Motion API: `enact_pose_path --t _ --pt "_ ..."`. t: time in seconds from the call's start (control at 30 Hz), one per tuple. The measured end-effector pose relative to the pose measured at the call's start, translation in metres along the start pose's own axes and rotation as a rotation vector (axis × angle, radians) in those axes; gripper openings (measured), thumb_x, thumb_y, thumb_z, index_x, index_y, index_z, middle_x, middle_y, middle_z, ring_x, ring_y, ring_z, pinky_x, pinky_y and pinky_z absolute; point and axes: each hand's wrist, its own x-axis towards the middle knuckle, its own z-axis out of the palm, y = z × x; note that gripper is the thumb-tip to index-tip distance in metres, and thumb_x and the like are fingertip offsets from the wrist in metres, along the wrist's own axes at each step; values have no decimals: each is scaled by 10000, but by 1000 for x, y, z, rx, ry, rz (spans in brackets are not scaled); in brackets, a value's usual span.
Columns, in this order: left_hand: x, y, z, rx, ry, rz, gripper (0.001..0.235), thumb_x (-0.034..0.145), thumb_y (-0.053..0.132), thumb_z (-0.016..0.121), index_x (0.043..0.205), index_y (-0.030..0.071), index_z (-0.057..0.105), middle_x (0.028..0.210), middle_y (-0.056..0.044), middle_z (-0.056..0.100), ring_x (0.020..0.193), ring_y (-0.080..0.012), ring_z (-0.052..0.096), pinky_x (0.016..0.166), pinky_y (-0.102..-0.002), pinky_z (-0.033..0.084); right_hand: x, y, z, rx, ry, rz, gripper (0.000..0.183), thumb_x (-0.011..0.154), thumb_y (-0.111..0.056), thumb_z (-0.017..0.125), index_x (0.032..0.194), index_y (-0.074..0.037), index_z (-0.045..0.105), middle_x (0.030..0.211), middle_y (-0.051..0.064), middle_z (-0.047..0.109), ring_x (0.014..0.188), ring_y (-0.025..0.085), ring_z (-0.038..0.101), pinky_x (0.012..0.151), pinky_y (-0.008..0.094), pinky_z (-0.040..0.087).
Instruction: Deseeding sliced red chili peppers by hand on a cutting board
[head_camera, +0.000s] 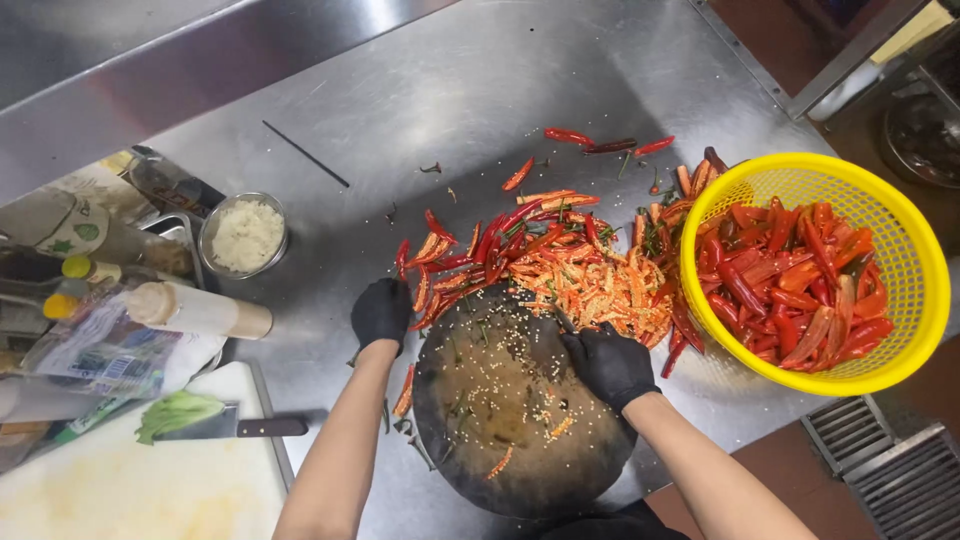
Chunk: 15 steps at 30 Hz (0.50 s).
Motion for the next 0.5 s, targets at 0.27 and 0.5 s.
enact_pose_path --t 0.27,0.5 --pt "30 39 29 -96 -301 -62 386 820 503 774 1034 181 764 1007 -94 759 1075 -316 728 932 -457 581 -2 -11 -9 -16 -60 74 501 1026 -614 384 973 -223 693 1067 159 770 1028 358 748 864 481 608" --pt "-20 75 -76 -430 -185 -145 317 782 401 764 993 165 764 968 -133 760 1072 -334 713 932 -445 572 -5 -12 -28 40 -94 13 513 1018 -601 398 980 -190 702 1057 207 756 1028 392 736 866 511 596"
